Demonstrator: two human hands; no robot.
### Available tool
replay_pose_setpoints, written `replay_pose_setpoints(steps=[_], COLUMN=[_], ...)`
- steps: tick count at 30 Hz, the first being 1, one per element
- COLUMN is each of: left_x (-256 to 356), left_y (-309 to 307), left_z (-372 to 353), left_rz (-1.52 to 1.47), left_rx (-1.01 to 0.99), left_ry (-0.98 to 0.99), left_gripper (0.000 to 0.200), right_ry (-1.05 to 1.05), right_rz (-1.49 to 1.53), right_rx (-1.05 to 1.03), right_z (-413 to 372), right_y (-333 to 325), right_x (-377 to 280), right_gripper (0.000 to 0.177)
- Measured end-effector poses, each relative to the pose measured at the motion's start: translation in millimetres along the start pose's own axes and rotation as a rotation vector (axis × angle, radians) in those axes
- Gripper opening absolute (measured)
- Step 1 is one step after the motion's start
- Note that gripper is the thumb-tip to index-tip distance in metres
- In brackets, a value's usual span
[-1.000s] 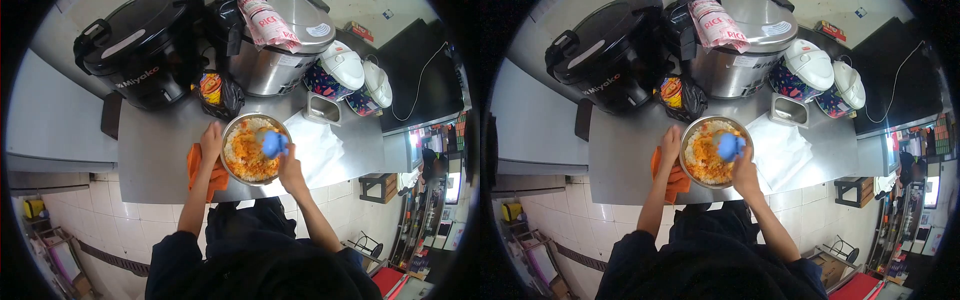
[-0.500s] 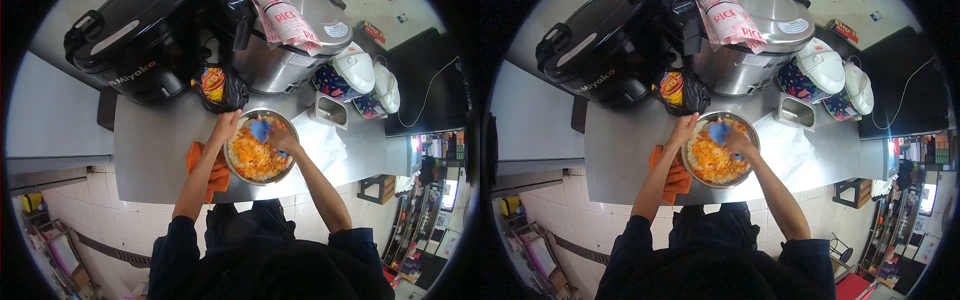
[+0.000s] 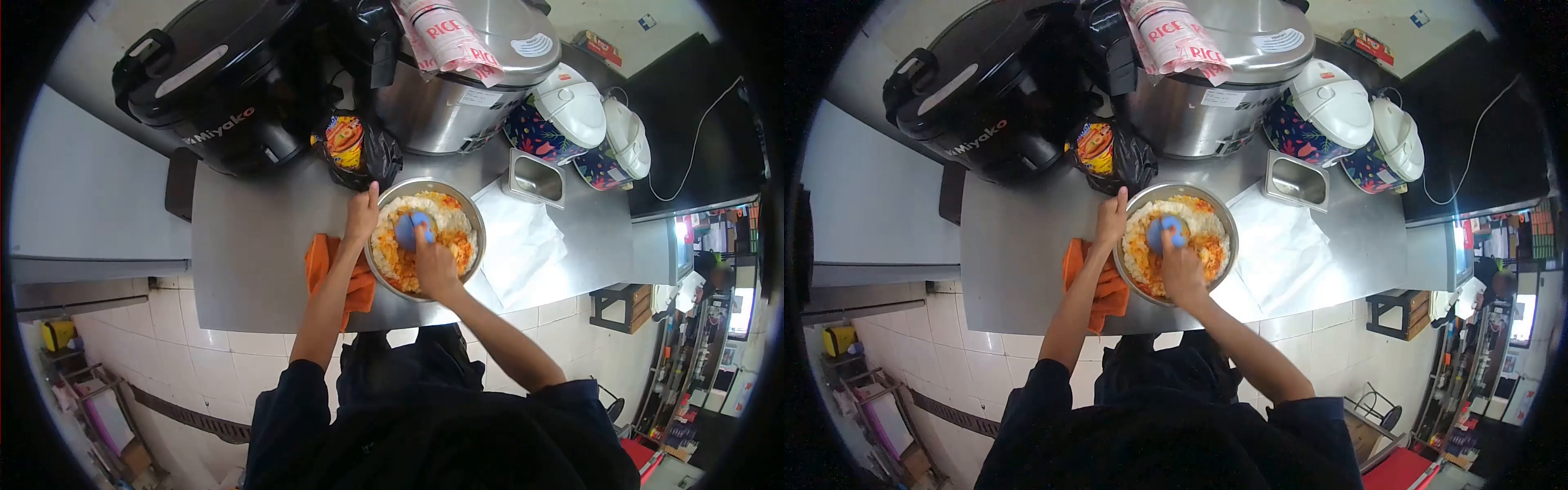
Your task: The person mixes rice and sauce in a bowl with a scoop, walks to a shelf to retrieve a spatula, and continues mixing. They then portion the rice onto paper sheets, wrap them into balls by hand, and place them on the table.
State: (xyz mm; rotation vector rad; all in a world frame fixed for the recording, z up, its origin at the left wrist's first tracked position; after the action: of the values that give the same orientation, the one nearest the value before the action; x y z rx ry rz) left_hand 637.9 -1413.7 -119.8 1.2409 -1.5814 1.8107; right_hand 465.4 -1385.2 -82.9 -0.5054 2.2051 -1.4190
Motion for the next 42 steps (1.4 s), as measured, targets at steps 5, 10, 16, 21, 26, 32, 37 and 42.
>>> replay_pose_setpoints(steps=[5, 10, 16, 21, 26, 32, 37, 42], left_x=[-15, -12, -12, -26, -52, 48, 29, 8], left_y=[-10, -12, -14, -9, -33, -37, 26, 25], left_z=[-19, -28, -45, -107, -102, 26, 71, 65], left_rz=[-0.055, -0.086, -0.113, -0.141, -0.076, 0.118, 0.087, -0.055], left_rx=[0.106, 0.196, 0.281, 0.457, 0.503, 0.017, -0.473, -0.396], left_ry=[-0.084, -0.11, -0.125, -0.333, -0.268, 0.376, 0.254, 0.155], left_gripper=[0.061, 0.061, 0.059, 0.058, 0.036, 0.024, 0.045, 0.053], right_ry=[0.053, 0.118, 0.049, 0.055, 0.066, 0.256, 0.191, 0.245], right_rz=[0.357, 0.311, 0.259, 0.321, 0.427, 0.608, 0.616, 0.706], right_rx=[-0.041, -0.099, -0.097, 0.009, 0.059, 0.157, 0.178, -0.445], right_z=[2, -39, 5, -33, -51, -40, 16, 64], right_y=[-61, -43, -15, -39, -56, -81, -25, -25], right_x=[16, 13, -2, -1, 3, 42, 65, 51], right_gripper=[0.029, 0.045, 0.031, 0.028, 0.037, 0.027, 0.031, 0.04])
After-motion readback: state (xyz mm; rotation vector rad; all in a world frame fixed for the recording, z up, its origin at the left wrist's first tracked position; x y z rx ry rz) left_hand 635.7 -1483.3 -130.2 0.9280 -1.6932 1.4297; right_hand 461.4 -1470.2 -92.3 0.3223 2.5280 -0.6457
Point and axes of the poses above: each hand's wrist, its own z-axis towards the middle knuckle, its own y-axis out of the palm, x = y × z, the point moved 7 cm from there along z, towards the middle knuckle, and after that the axes turned 11 degrees about -x, right-handed, at the moved point
